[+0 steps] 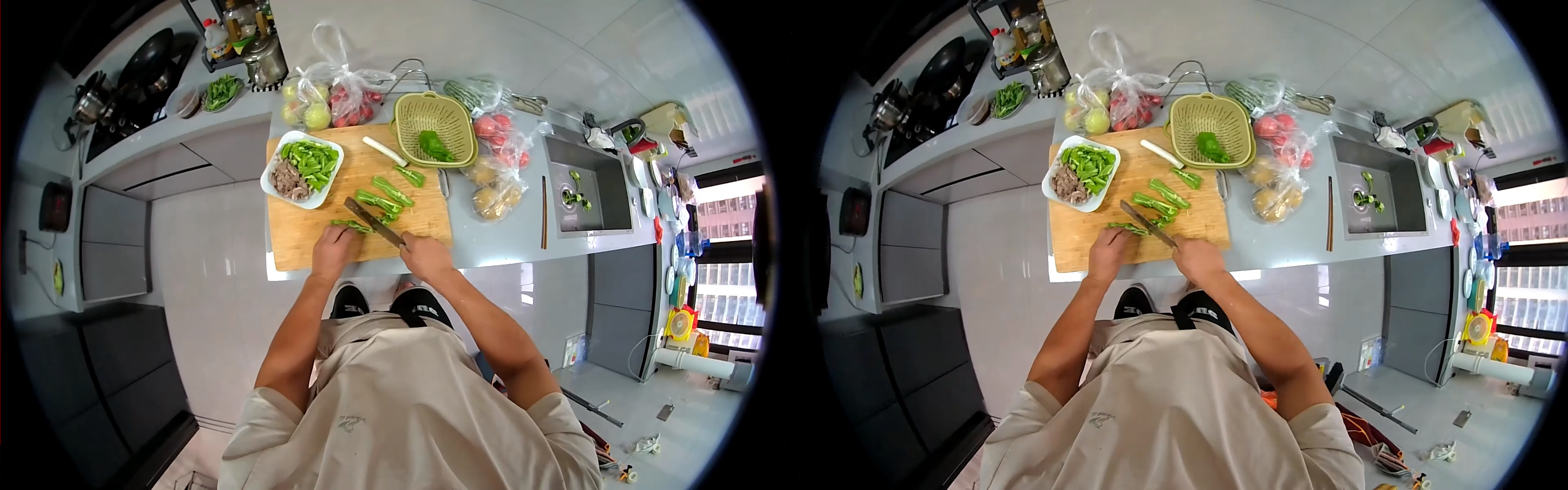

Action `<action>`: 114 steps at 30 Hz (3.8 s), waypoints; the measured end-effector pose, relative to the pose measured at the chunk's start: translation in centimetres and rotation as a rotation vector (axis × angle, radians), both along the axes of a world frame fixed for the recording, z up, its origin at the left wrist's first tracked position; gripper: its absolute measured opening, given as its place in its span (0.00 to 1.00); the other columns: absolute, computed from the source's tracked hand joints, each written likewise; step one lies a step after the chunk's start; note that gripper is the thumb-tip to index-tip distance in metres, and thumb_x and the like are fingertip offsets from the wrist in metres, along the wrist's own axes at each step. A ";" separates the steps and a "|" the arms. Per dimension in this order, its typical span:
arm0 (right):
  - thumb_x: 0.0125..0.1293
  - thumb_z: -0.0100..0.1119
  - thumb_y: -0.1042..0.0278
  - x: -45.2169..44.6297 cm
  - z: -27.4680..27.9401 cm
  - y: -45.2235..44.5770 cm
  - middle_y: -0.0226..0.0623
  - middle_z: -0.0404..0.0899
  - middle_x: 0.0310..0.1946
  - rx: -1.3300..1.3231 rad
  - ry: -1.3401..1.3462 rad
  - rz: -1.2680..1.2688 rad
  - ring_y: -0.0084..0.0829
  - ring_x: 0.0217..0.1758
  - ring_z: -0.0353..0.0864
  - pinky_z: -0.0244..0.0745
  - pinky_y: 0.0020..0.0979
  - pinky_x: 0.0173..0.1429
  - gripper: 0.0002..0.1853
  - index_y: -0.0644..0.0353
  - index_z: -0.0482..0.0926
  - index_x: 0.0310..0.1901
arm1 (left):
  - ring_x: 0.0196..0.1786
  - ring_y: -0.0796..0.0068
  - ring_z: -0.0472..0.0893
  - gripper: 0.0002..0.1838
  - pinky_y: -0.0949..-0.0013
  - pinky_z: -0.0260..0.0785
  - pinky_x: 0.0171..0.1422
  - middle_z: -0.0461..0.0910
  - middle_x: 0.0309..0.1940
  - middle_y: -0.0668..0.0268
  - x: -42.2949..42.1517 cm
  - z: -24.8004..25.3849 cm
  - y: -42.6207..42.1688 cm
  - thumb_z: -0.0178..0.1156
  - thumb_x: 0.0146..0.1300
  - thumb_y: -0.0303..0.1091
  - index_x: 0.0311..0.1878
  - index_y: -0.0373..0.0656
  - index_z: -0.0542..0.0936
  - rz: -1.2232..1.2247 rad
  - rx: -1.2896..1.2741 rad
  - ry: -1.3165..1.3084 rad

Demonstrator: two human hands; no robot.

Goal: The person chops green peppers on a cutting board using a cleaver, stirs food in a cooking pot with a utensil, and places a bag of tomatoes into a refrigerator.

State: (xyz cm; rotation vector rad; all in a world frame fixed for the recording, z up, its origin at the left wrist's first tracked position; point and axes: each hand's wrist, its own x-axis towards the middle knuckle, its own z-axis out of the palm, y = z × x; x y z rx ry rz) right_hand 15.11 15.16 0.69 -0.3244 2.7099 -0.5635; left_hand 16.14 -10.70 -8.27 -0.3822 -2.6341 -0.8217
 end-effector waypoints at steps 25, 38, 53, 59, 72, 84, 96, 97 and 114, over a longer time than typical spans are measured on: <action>0.74 0.57 0.63 3.7 3.3 -2.0 0.55 0.90 0.43 0.024 -0.108 -0.171 0.66 0.45 0.88 0.81 0.62 0.54 0.09 0.58 0.80 0.47 | 0.56 0.60 0.83 0.17 0.58 0.78 0.60 0.88 0.53 0.66 0.0 0.7 0.4 0.65 0.58 0.26 0.52 0.41 0.91 0.112 -0.148 0.063; 0.73 0.62 0.60 1.5 -0.4 -1.8 0.58 0.87 0.32 -0.033 -0.033 -0.109 0.65 0.40 0.87 0.81 0.62 0.46 0.10 0.59 0.80 0.45 | 0.56 0.58 0.83 0.16 0.58 0.80 0.60 0.88 0.52 0.65 0.1 -0.1 -0.6 0.66 0.58 0.24 0.49 0.46 0.92 0.073 -0.079 -0.033; 0.73 0.60 0.63 0.9 3.1 -0.6 0.48 0.90 0.32 0.135 0.130 0.172 0.51 0.36 0.91 0.85 0.54 0.42 0.08 0.53 0.85 0.48 | 0.57 0.61 0.84 0.17 0.62 0.80 0.63 0.89 0.49 0.65 -0.2 0.1 -1.0 0.64 0.57 0.24 0.49 0.46 0.92 0.032 -0.091 0.038; 0.74 0.59 0.62 0.4 2.5 -1.3 0.48 0.90 0.32 0.162 0.048 0.224 0.54 0.35 0.91 0.85 0.55 0.42 0.11 0.56 0.83 0.51 | 0.57 0.60 0.84 0.17 0.61 0.81 0.61 0.89 0.47 0.64 -0.3 -0.2 -1.2 0.64 0.57 0.23 0.49 0.44 0.92 0.018 -0.083 0.041; 0.75 0.62 0.59 1.7 1.1 -0.8 0.55 0.87 0.31 0.014 0.055 -0.019 0.63 0.37 0.87 0.82 0.61 0.46 0.11 0.58 0.82 0.47 | 0.53 0.58 0.85 0.12 0.59 0.82 0.56 0.88 0.45 0.62 -0.3 -0.3 -0.4 0.69 0.58 0.22 0.46 0.42 0.91 0.060 0.021 0.065; 0.74 0.53 0.64 1.3 1.5 -2.7 0.56 0.90 0.39 0.116 -0.129 0.035 0.61 0.44 0.91 0.83 0.60 0.52 0.15 0.60 0.83 0.54 | 0.53 0.58 0.84 0.12 0.60 0.81 0.56 0.87 0.43 0.62 -0.3 -0.6 -0.3 0.69 0.57 0.23 0.46 0.42 0.91 0.038 -0.012 0.056; 0.75 0.71 0.63 7.1 -3.6 4.5 0.28 0.80 0.21 -0.764 -0.350 -0.750 0.19 0.19 0.76 0.70 0.26 0.24 0.12 0.62 0.85 0.37 | 0.68 0.35 0.78 0.38 0.50 0.75 0.71 0.72 0.71 0.40 -2.4 0.7 2.3 0.62 0.63 0.16 0.79 0.38 0.71 0.059 0.355 -0.445; 0.76 0.71 0.64 7.8 -4.4 4.9 0.27 0.79 0.21 -0.868 -0.368 -0.809 0.19 0.18 0.76 0.70 0.26 0.24 0.11 0.62 0.85 0.38 | 0.68 0.35 0.78 0.38 0.50 0.75 0.71 0.72 0.71 0.40 -2.7 0.5 2.5 0.62 0.63 0.16 0.79 0.38 0.71 0.048 0.349 -0.450; 0.76 0.69 0.66 10.7 -9.4 -1.4 0.28 0.80 0.23 -1.082 -0.477 -0.948 0.21 0.21 0.75 0.72 0.29 0.26 0.08 0.62 0.85 0.46 | 0.63 0.47 0.81 0.41 0.55 0.78 0.67 0.74 0.65 0.51 -7.7 1.9 2.1 0.79 0.53 0.22 0.75 0.45 0.80 -0.304 0.204 -0.666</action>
